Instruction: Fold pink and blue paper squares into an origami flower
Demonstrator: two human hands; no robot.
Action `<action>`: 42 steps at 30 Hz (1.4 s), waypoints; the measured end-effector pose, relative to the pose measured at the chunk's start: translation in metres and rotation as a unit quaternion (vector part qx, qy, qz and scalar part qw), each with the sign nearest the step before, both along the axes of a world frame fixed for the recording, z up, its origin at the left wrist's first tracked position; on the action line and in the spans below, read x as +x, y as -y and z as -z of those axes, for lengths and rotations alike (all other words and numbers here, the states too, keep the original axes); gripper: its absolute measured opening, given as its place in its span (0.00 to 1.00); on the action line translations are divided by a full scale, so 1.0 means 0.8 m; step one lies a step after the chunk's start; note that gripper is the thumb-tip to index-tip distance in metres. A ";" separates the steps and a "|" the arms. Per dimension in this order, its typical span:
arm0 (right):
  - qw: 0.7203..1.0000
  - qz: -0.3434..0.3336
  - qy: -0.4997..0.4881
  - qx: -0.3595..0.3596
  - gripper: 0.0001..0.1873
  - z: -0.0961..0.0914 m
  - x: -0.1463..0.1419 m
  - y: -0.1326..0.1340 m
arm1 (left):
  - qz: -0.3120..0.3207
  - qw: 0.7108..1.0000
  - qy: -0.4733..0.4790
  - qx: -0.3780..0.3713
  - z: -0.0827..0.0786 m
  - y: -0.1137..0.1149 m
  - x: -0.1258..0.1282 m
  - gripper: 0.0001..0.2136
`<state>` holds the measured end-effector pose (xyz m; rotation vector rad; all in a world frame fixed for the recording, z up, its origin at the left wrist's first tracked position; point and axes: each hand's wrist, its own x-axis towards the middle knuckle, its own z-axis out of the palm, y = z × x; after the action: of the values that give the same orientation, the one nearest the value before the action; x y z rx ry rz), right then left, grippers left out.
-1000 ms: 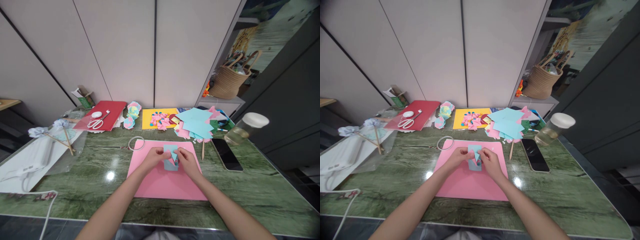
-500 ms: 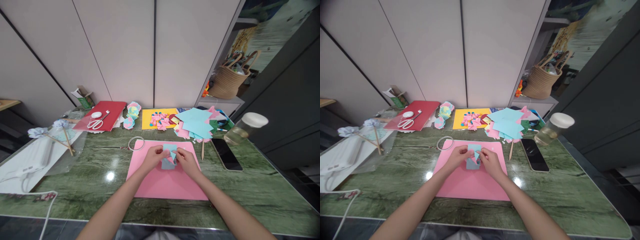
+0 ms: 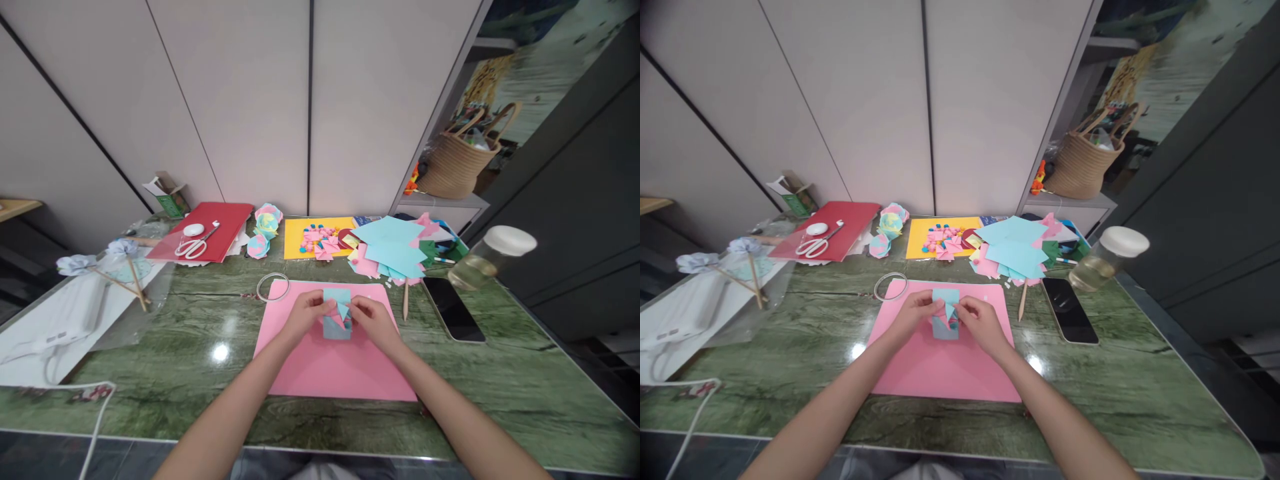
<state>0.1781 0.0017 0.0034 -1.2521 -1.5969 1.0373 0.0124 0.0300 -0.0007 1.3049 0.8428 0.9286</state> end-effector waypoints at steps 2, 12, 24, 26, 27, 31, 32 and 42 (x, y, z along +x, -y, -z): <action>1.000 0.000 0.004 -0.001 0.13 0.000 0.000 0.000 | -0.013 1.000 -0.007 0.004 -0.001 -0.001 0.001 0.12; 0.997 0.012 0.065 0.029 0.14 0.004 -0.002 0.003 | -0.071 0.995 -0.059 0.043 0.002 0.001 0.004 0.14; 0.997 0.024 0.069 0.025 0.14 0.003 0.000 0.001 | -0.037 0.999 0.008 0.000 -0.001 0.000 0.004 0.10; 0.997 0.020 0.069 0.022 0.13 0.003 0.000 0.001 | -0.033 0.999 0.025 -0.019 0.002 -0.002 0.002 0.11; 0.997 0.018 0.069 0.021 0.13 0.002 0.000 0.001 | -0.036 0.999 0.031 -0.025 0.004 -0.002 0.002 0.12; 0.997 0.017 0.073 0.024 0.12 0.002 -0.002 0.001 | -0.054 0.997 0.045 -0.028 0.009 -0.002 0.002 0.11; 0.997 0.020 0.075 0.027 0.12 0.002 -0.002 0.001 | -0.058 0.997 0.045 -0.023 0.008 -0.002 0.002 0.10; 0.995 0.039 0.082 0.045 0.11 -0.001 -0.002 0.004 | -0.029 0.998 0.032 -0.043 -0.006 0.004 0.005 0.12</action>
<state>0.1766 -0.0015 0.0039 -1.3564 -1.6849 0.8220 0.0165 0.0266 0.0040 1.1757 0.8664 0.9640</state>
